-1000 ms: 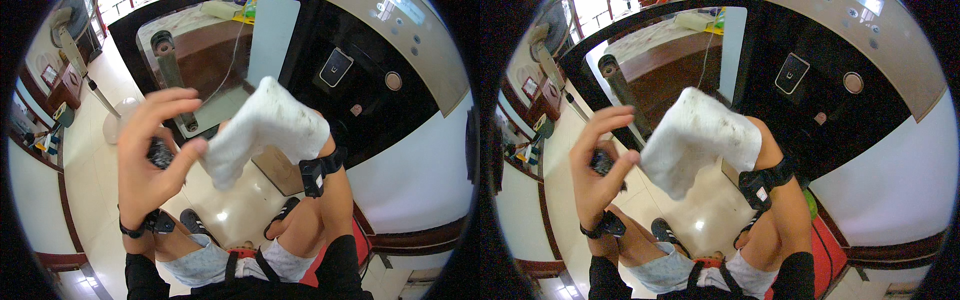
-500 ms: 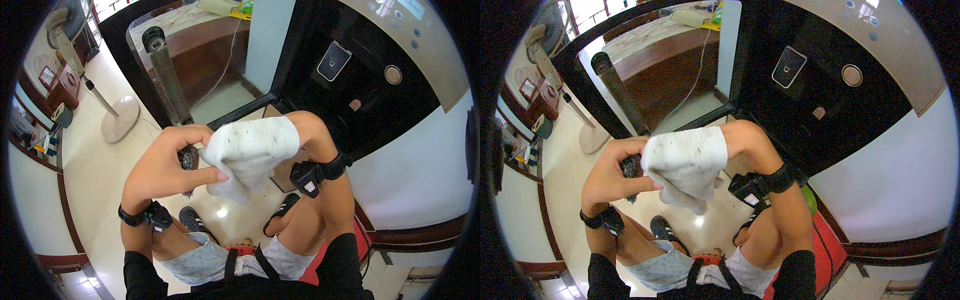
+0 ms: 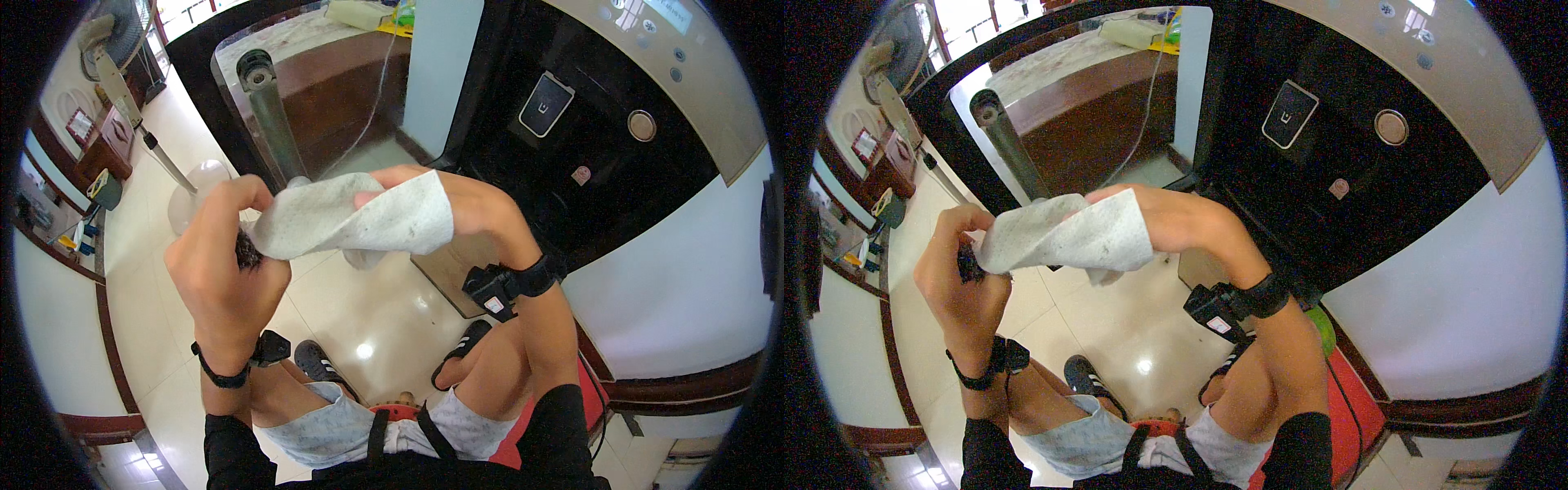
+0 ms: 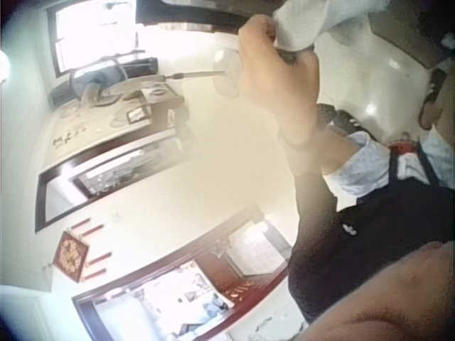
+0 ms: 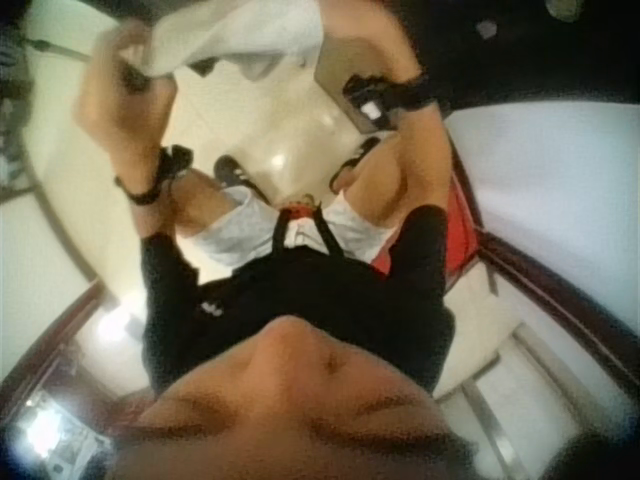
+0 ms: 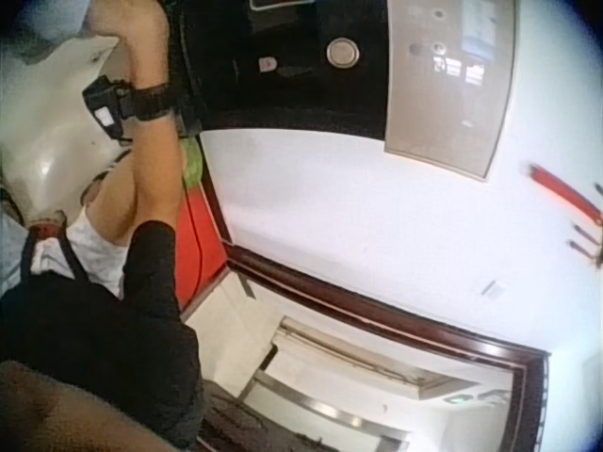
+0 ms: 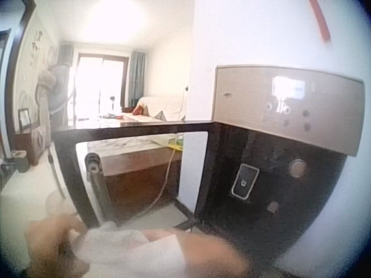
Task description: The person wipes the exterior and interior glass door of a water dispenser with a white cloth, then uses a scouring pad to scrub the handle and surfaces.
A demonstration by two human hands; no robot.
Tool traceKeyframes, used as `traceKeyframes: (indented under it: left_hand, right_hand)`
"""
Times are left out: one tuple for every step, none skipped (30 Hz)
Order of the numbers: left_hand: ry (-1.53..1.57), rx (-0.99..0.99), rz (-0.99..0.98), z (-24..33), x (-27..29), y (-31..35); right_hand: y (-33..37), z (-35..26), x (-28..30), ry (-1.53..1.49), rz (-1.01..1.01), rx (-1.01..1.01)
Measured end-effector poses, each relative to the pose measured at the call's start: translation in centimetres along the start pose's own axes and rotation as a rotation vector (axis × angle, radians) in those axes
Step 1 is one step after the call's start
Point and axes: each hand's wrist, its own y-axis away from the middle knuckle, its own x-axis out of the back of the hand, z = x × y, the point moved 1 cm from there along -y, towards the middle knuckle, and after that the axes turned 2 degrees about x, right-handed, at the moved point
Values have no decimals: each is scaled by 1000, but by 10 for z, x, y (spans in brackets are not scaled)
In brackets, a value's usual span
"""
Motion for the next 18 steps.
traceKeyframes:
  left_hand:
    - [-11, -13, 26, -1, -2, -2]
    - [-22, -25, 53, -2, -3, -3]
    - [-43, -37, 31, -4, -4, -3]
    - [-68, -45, 10, -7, -2, -3]
    - [-93, -54, -11, -9, 0, -3]
    - [-87, -33, -33, -10, 3, -3]
    - [-66, -15, -54, -11, 2, -2]
    - [-50, 0, -74, -9, 3, -4]
    - [-25, 14, -81, -8, 5, -5]
    - [-4, 31, -92, -9, 6, -5]
    - [18, 49, -103, -9, 6, -5]
    - [23, 61, -127, -9, 6, -5]
    - [30, 73, -150, -8, 6, -5]
    - [37, 84, -175, -7, 6, -5]
    - [64, 120, -196, -5, 4, -5]
    - [87, 156, -216, -3, 4, -4]
    - [110, 192, -236, 0, 2, -3]
    - [195, 139, -268, 2, -2, 0]
  right_hand:
    - [-1, 6, 1, 74, 64, 62]
    - [-6, 12, 1, 73, 112, 86]
    - [-8, 16, 2, 73, 161, 110]
    - [-7, 12, 2, 102, 199, 50]
    - [-3, 4, 3, 131, 237, -9]
    - [-3, 5, 6, 131, 239, -11]
    - [0, 6, 10, 136, 252, -22]
    - [-2, 11, 20, 114, 229, 30]
    - [-3, 16, 26, 91, 205, 82]
    - [-5, 17, 25, 83, 274, 122]
    - [-5, 18, 27, 123, 339, 106]
    - [-6, 17, 30, 162, 403, 88]
    - [-5, 16, 32, 203, 469, 70]
    - [-4, 16, 33, 289, 531, 108]
    - [-3, 19, 33, 309, 625, 67]
    - [-4, 19, 32, 328, 717, 28]
    - [-5, 20, 31, 346, 810, -12]
    - [-6, 21, 26, 287, 912, -51]
